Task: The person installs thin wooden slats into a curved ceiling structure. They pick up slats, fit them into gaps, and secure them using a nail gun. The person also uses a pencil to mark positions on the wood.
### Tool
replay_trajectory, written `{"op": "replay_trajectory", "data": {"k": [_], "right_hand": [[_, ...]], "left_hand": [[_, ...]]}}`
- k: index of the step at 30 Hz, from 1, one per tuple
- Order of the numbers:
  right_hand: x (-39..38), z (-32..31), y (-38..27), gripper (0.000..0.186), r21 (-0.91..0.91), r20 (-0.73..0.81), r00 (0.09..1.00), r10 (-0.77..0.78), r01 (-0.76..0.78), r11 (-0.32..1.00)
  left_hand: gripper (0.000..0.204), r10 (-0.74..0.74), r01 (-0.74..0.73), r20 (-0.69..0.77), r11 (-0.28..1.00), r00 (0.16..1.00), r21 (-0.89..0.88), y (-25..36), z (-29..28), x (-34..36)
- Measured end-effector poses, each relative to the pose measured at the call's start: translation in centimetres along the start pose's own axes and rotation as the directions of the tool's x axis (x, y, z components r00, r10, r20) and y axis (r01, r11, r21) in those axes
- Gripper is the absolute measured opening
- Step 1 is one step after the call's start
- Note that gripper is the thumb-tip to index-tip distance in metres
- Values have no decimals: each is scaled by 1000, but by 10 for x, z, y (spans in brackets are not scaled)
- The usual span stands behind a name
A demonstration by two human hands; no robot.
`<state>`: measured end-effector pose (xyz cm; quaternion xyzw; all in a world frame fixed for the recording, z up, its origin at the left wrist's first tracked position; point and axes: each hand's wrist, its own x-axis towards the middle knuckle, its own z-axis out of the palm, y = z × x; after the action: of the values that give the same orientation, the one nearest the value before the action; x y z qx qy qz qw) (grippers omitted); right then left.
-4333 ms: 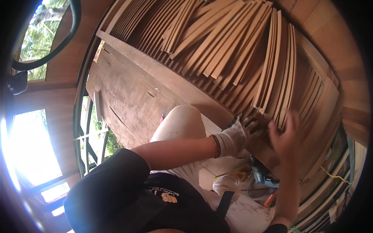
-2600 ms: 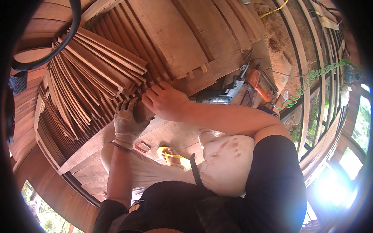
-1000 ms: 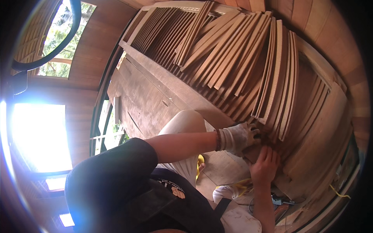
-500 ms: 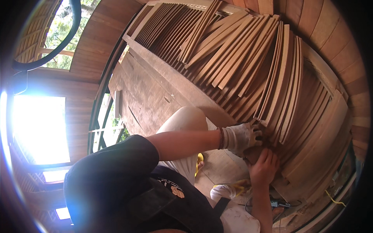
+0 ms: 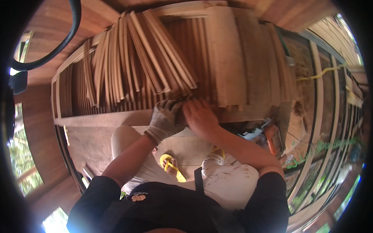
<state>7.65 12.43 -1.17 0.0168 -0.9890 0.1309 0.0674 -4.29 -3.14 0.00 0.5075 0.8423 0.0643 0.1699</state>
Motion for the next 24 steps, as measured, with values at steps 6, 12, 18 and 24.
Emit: {"op": "replay_trajectory", "data": {"k": [6, 12, 18, 24], "right_hand": [[15, -71, 21, 69, 428, 12, 994, 111, -105, 898], [20, -101, 129, 52, 447, -398, 641, 657, -489, 749], [-32, -32, 198, 78, 816, 126, 586, 800, -520, 253], [-44, -19, 173, 78, 922, -24, 762, 647, -233, 308]], "left_hand": [[94, -10, 9, 49, 1000, 999, 27, 2, -2, 1], [96, 21, -20, 17, 999, 1000, -30, -7, -5, -8], [94, 48, -50, -82, 999, 995, -20, -2, 0, -6], [94, 39, -41, -31, 998, 999, -56, 1, -10, -1]]}}
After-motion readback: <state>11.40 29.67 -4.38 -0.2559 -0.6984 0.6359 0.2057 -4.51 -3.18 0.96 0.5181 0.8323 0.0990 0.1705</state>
